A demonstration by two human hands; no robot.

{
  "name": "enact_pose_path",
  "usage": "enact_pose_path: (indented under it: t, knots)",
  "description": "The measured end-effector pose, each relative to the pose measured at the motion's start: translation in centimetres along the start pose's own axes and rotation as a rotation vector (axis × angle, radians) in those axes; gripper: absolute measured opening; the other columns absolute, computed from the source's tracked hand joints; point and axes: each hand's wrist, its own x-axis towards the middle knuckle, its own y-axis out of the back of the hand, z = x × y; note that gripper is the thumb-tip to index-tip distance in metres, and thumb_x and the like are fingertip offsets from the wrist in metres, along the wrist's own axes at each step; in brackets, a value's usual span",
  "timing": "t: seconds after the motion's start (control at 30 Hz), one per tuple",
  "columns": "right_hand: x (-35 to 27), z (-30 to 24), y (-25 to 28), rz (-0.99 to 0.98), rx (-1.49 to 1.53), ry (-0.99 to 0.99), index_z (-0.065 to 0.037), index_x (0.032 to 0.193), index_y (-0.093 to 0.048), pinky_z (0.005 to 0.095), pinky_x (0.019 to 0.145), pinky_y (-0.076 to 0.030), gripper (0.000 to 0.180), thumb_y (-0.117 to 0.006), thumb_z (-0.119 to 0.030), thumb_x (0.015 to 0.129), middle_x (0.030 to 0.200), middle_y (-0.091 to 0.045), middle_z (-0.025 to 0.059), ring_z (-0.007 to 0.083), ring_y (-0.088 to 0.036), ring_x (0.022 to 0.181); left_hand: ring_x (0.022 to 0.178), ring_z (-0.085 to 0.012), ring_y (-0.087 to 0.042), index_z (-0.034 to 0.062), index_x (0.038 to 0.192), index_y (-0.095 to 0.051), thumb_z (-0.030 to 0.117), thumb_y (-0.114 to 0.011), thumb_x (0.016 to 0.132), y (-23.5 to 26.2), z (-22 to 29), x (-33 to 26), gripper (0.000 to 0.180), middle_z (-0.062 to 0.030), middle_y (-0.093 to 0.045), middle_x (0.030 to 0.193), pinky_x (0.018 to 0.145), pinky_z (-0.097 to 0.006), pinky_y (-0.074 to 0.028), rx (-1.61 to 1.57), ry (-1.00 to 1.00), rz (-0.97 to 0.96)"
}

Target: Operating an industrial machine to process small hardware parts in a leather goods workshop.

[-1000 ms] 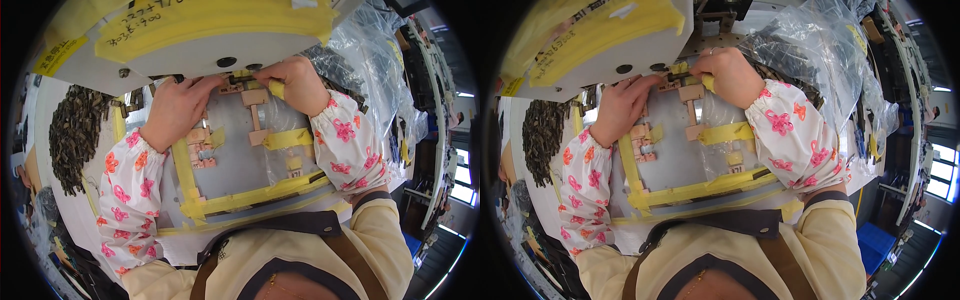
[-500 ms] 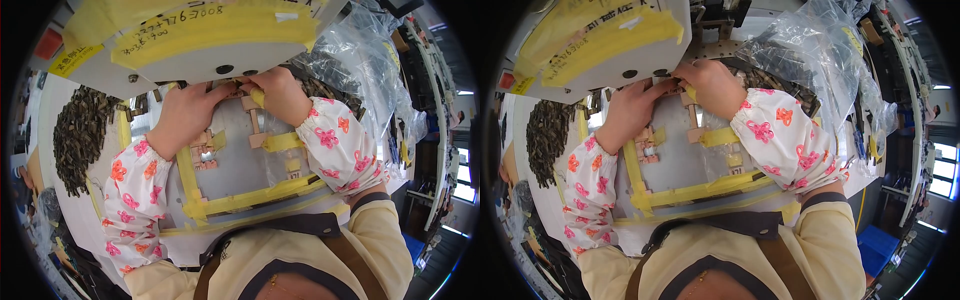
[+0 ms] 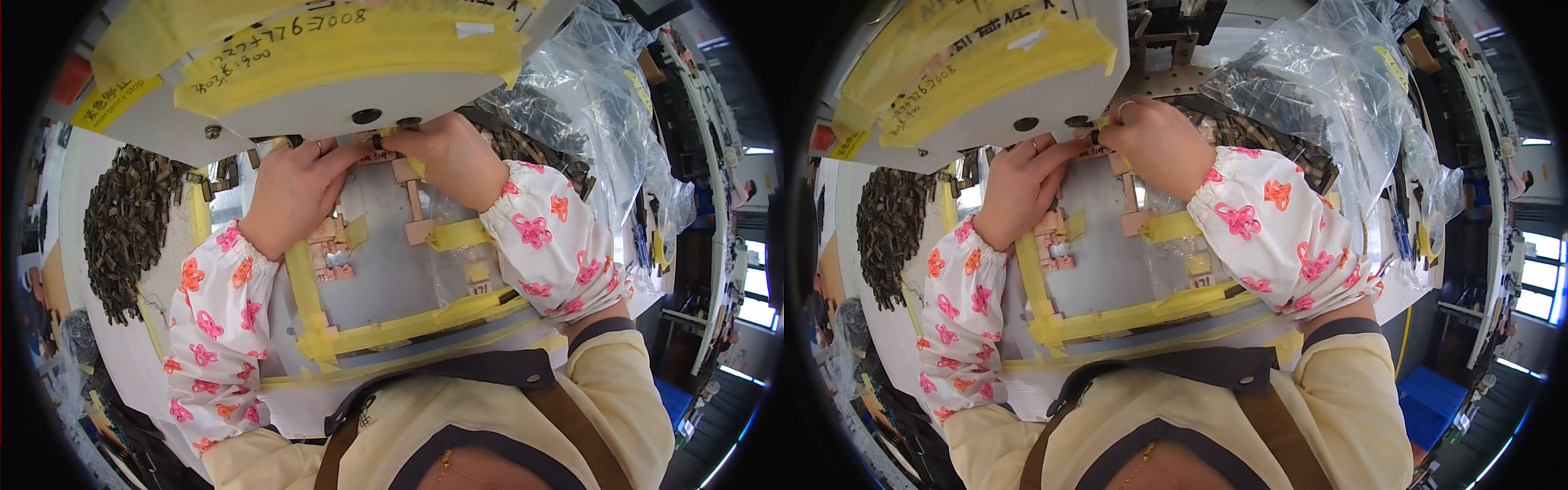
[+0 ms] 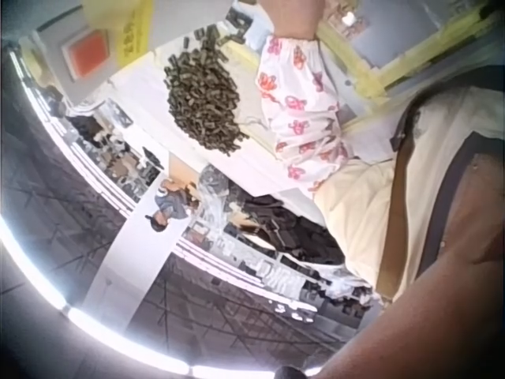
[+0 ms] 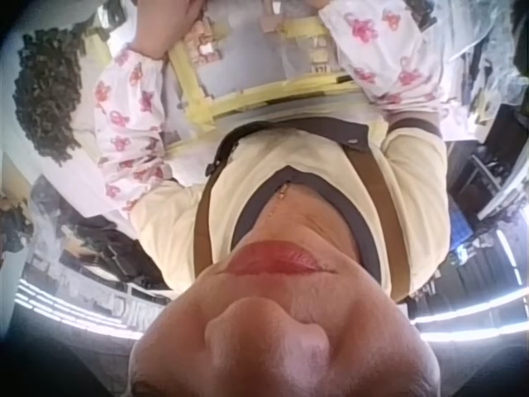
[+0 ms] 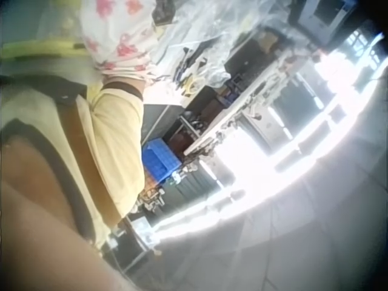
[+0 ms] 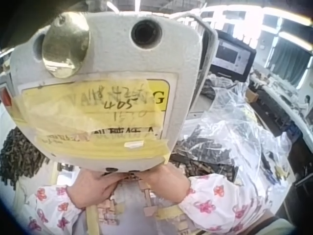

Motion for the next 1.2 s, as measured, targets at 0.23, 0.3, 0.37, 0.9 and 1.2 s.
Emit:
enact_pose_path:
  t: [0.23,0.3,0.37,0.9,1.2]
  knots:
    - [1.0,0.5,-0.3,0.068,-0.005,0.029,-0.006,0.077,-0.066,0.0380,0.068,-0.051,0.013,-0.061,-0.007,0.065,0.080,-0.061,0.0110,0.0285,-0.060,0.082,0.070,-0.0236,-0.060,0.0214,0.104,-0.066,0.006,-0.061,0.073,1.4,0.7,1.4,0.035,-0.0009,-0.060,0.083,0.058,-0.035,-0.049,0.251,-0.006,-0.073]
    - [0.9,-0.2,0.1,0.106,0.034,0.011,-0.008,0.077,-0.068,0.0386,0.068,-0.050,0.014,-0.062,-0.010,0.065,0.078,-0.061,0.0116,0.0286,-0.060,0.080,0.078,-0.0252,-0.060,0.0186,0.101,-0.066,0.010,-0.060,0.074,1.8,1.5,1.1,0.029,-0.0038,-0.061,0.086,0.068,-0.036,-0.048,0.184,-0.010,-0.058]
    - [0.5,0.6,0.0,0.127,-0.017,0.045,-0.009,0.077,-0.068,0.0386,0.068,-0.050,0.014,-0.062,-0.011,0.065,0.075,-0.061,0.0118,0.0288,-0.061,0.079,0.092,-0.0274,-0.058,0.0153,0.099,-0.066,0.015,-0.060,0.075,0.9,0.8,2.1,0.024,-0.0081,-0.062,0.092,0.081,-0.038,-0.045,0.016,-0.007,0.046]
    - [1.0,-0.1,1.2,-0.126,-0.224,0.024,-0.015,0.087,-0.071,0.0355,0.079,-0.043,0.022,-0.059,-0.010,0.069,0.087,-0.066,0.0045,0.0210,-0.062,0.087,0.070,-0.0269,-0.062,0.0149,0.096,-0.065,0.008,-0.058,0.069,-0.7,-1.1,-0.1,0.030,-0.0051,-0.063,0.085,0.057,-0.039,-0.049,0.112,-0.052,0.153]
    - [0.9,0.6,0.8,-0.095,-0.232,0.102,-0.020,0.087,-0.071,0.0328,0.076,-0.040,0.023,-0.058,-0.010,0.071,0.086,-0.065,0.0018,0.0180,-0.061,0.087,0.083,-0.0274,-0.062,0.0173,0.098,-0.066,0.007,-0.061,0.072,0.3,0.0,-0.3,0.029,-0.0050,-0.063,0.093,0.068,-0.038,-0.051,0.093,0.069,0.020]
